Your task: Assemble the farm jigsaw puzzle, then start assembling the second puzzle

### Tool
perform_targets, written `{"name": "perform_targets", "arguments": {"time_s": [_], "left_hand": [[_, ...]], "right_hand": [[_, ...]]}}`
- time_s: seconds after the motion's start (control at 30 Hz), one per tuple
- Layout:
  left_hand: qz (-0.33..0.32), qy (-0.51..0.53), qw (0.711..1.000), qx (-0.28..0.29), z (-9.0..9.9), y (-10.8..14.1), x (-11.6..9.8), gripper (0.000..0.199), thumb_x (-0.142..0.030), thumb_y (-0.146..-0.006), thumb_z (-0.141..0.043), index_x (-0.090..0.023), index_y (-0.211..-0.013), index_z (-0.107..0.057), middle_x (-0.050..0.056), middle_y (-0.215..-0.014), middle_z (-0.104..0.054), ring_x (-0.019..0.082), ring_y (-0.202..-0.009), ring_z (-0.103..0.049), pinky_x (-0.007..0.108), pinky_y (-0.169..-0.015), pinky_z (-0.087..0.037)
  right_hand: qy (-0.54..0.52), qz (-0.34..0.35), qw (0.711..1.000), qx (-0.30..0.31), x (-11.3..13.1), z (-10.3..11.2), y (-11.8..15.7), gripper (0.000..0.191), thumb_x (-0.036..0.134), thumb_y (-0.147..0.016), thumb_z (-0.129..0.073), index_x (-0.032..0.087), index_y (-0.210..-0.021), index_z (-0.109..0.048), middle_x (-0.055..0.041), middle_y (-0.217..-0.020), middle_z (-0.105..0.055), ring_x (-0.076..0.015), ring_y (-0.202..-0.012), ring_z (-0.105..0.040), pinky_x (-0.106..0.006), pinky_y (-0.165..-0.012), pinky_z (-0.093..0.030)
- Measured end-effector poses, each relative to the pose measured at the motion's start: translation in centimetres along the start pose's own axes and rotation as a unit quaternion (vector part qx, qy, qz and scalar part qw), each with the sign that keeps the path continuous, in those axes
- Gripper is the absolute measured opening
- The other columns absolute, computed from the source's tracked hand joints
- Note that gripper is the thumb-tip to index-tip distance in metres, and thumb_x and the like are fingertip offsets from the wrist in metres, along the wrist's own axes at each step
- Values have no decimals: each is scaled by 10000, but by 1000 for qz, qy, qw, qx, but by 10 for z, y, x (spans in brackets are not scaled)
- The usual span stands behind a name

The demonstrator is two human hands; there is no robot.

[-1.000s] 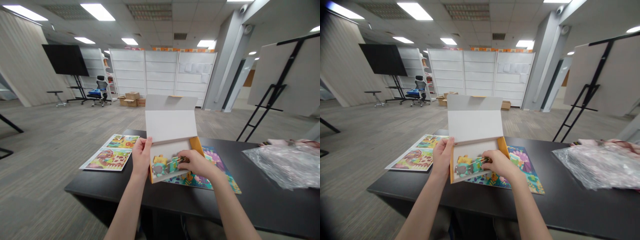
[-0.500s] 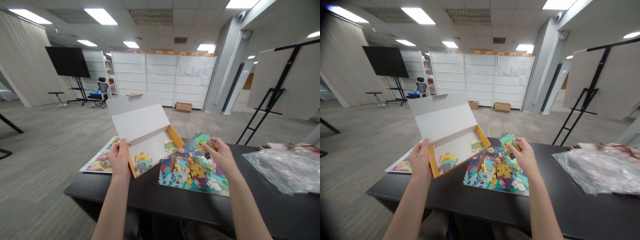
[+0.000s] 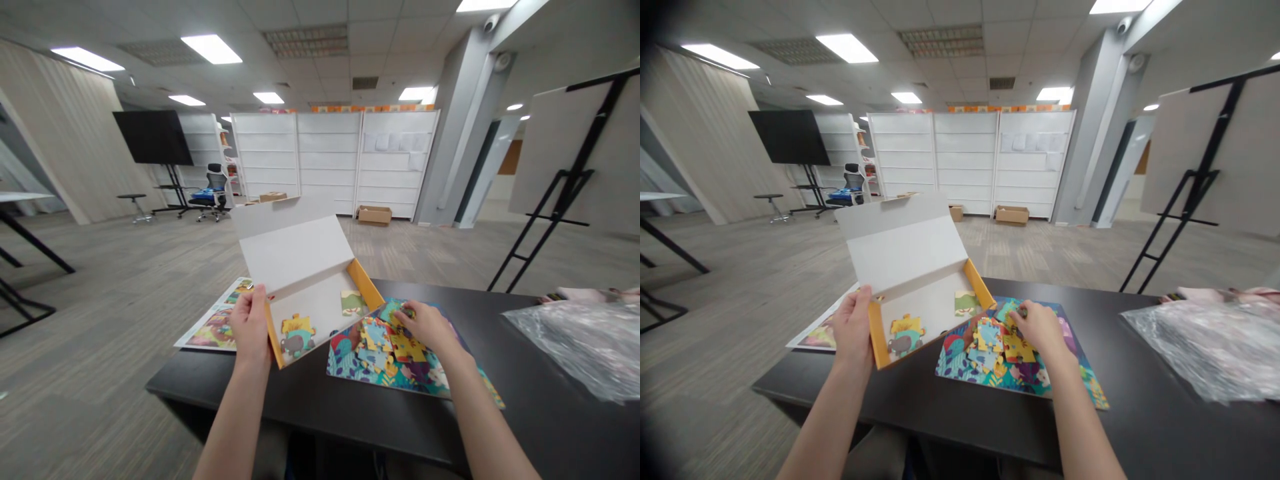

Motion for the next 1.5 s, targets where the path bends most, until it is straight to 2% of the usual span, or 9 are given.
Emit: {"name": "perform_targets", "arguments": {"time_s": [0.23,0.47,0.57,0.67,0.83,1.03,1.23,1.37,1.5], "left_hand": [[7,25,1000,16,-7,7,2,474,-557,-637,-813,-187,-723,-530,-45,-581,-633,109,-484,-547,228,-509,-446],[6,38,998,43,-20,17,4,457,-550,-693,-796,-192,-709,-512,-50,-581,-605,104,-493,-542,220,-512,-445],[1,45,997,64,-28,26,6,454,-559,-720,-780,-196,-717,-508,-50,-590,-587,104,-504,-531,217,-505,-439],[-10,42,995,91,-36,36,8,444,-559,-757,-758,-198,-721,-501,-51,-604,-568,98,-513,-504,210,-495,-426],[-63,18,990,123,-43,47,10,437,-543,-807,-733,-195,-699,-491,-49,-625,-528,90,-554,-462,200,-516,-411],[-54,10,991,120,-40,46,10,438,-555,-831,-706,-197,-711,-484,-50,-617,-515,93,-548,-437,203,-502,-393],[-58,-3,990,127,-40,48,9,427,-544,-840,-702,-196,-713,-490,-47,-630,-503,96,-569,-438,207,-531,-393],[-84,-20,987,136,-40,49,11,416,-518,-852,-702,-190,-701,-497,-47,-642,-477,94,-593,-439,204,-565,-388],[-69,-2,991,118,-37,43,10,426,-549,-825,-716,-196,-717,-502,-46,-630,-509,97,-561,-449,205,-524,-378]], "right_hand": [[17,-4,1000,-21,-7,-2,3,417,526,-929,-489,238,-976,-786,-158,-1123,-707,-363,-1031,-637,-436,-805,-472],[-175,58,950,-252,8,61,22,297,413,-903,-550,169,-909,-720,-89,-859,-709,-213,-739,-637,-333,-714,-476],[-229,181,938,-186,49,80,40,217,380,-903,-589,197,-886,-704,-60,-844,-707,-193,-742,-636,-303,-689,-476],[-203,268,937,-93,93,75,55,167,309,-862,-679,213,-996,-701,-58,-995,-717,-210,-917,-656,-322,-825,-483],[-143,287,947,25,133,49,61,318,260,-785,-757,192,-1086,-682,-75,-1090,-699,-247,-1020,-642,-347,-890,-463],[-111,239,962,67,140,39,53,339,304,-735,-790,163,-1024,-686,-85,-1007,-677,-249,-911,-639,-333,-780,-448],[-148,262,951,75,138,36,54,295,297,-752,-776,155,-985,-665,-88,-1021,-640,-216,-895,-617,-314,-791,-446],[-204,274,935,94,139,39,59,195,228,-761,-753,180,-908,-635,-21,-831,-661,-177,-767,-599,-278,-677,-418],[-312,275,909,29,127,55,56,130,267,-818,-699,203,-862,-596,10,-786,-663,-150,-708,-586,-266,-647,-432]]}}
Point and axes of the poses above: each hand's wrist, its own y-axis away from the middle knuckle, its own z-axis out of the back of the hand, x = y × z, the point moved 2 cm from there along -y, towards the middle knuckle
